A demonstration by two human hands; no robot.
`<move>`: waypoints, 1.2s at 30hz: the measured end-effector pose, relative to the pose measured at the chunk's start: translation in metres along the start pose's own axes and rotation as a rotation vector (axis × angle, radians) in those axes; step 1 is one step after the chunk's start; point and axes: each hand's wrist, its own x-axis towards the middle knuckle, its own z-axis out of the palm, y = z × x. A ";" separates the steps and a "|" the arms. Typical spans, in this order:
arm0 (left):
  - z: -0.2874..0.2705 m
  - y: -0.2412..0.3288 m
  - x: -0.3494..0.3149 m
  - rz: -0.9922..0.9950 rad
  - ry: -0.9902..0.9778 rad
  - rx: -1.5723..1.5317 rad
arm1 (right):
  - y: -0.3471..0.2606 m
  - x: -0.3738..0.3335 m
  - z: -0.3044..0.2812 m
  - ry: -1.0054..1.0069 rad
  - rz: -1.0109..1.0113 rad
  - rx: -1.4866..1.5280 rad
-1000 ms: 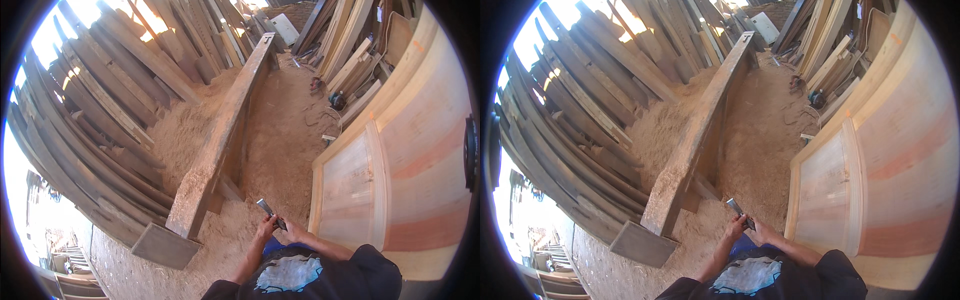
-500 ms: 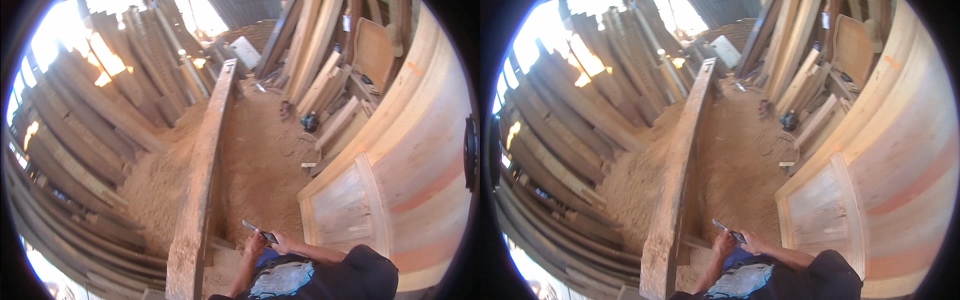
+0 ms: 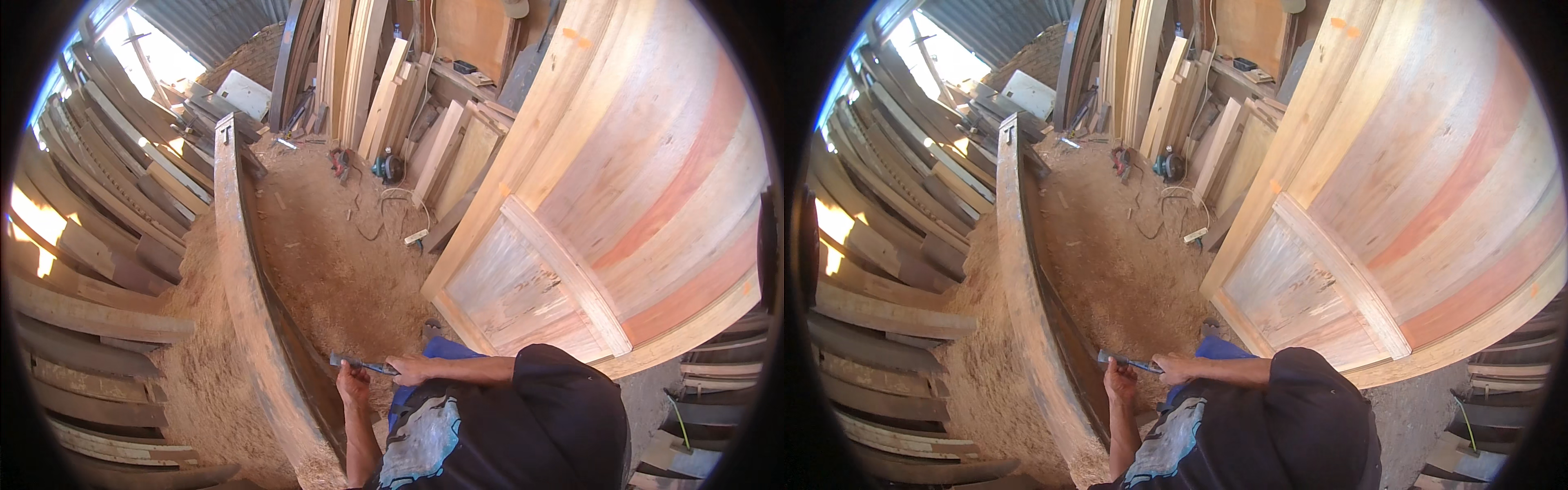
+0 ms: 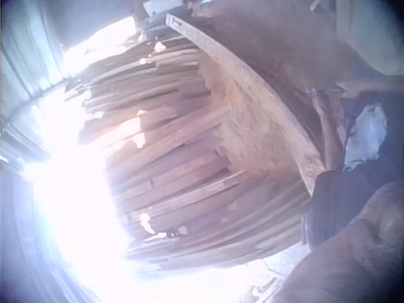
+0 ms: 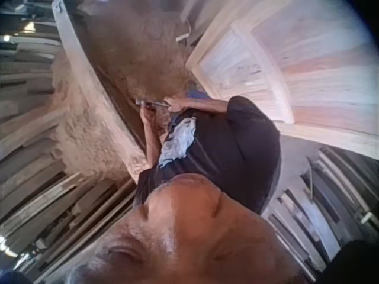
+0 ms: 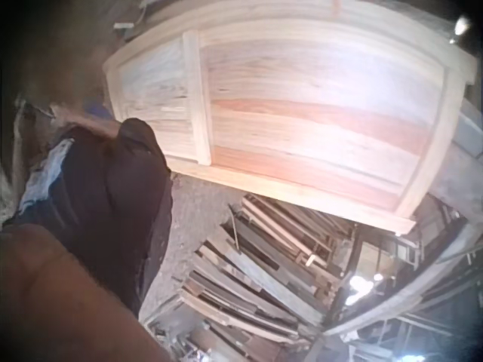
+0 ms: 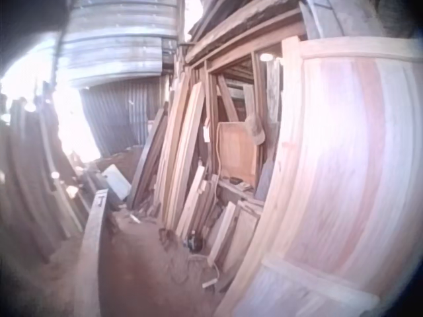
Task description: The person sharpens a small metal woodworking blade using a whetstone positioned on a wooden block, periodically dipping the blade into a bucket of water.
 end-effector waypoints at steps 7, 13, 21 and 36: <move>0.015 -0.008 0.019 -0.142 0.139 -0.094 | 0.040 0.042 -0.007 -0.111 -0.016 0.095; 0.107 -0.016 0.042 -0.186 -0.157 0.459 | 0.104 0.100 0.001 0.080 -0.146 0.352; 0.102 0.027 0.114 0.118 0.013 0.466 | 0.026 0.115 -0.119 0.002 -0.167 -0.033; 0.068 0.354 0.265 0.528 0.433 1.542 | 0.179 0.101 -0.123 0.415 0.727 0.118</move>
